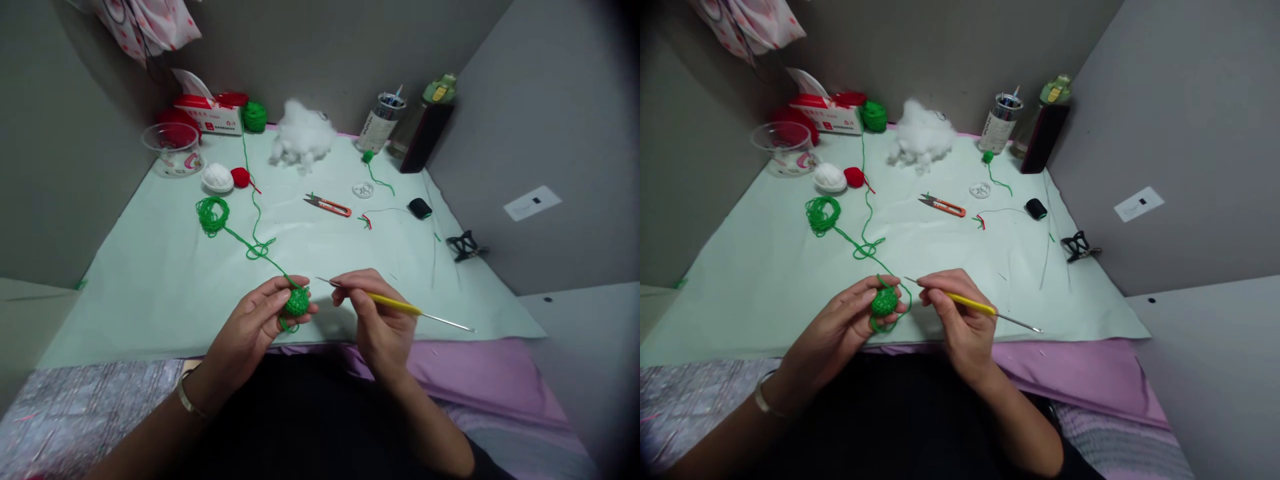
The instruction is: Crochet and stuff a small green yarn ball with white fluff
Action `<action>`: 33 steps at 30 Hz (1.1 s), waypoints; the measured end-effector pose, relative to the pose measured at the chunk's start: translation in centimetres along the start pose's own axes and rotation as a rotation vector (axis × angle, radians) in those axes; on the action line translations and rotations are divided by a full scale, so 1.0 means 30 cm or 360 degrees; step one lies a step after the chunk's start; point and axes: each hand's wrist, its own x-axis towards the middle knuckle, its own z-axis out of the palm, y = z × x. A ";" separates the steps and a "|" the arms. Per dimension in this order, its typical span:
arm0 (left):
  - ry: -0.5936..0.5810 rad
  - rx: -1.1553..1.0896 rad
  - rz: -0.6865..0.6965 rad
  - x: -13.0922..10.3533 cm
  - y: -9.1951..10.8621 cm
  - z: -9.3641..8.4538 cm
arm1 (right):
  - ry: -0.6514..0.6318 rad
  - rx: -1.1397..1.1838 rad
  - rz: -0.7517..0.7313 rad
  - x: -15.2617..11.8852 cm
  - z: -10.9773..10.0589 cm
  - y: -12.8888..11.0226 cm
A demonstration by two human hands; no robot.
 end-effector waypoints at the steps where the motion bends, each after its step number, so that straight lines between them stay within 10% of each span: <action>1: 0.0017 -0.0024 -0.0001 0.000 -0.001 0.001 | -0.0015 -0.0005 -0.0018 -0.001 0.000 -0.005; 33: 0.0022 -0.0066 0.0030 0.001 0.008 0.009 | -0.0195 -0.0025 0.0022 -0.006 0.003 -0.008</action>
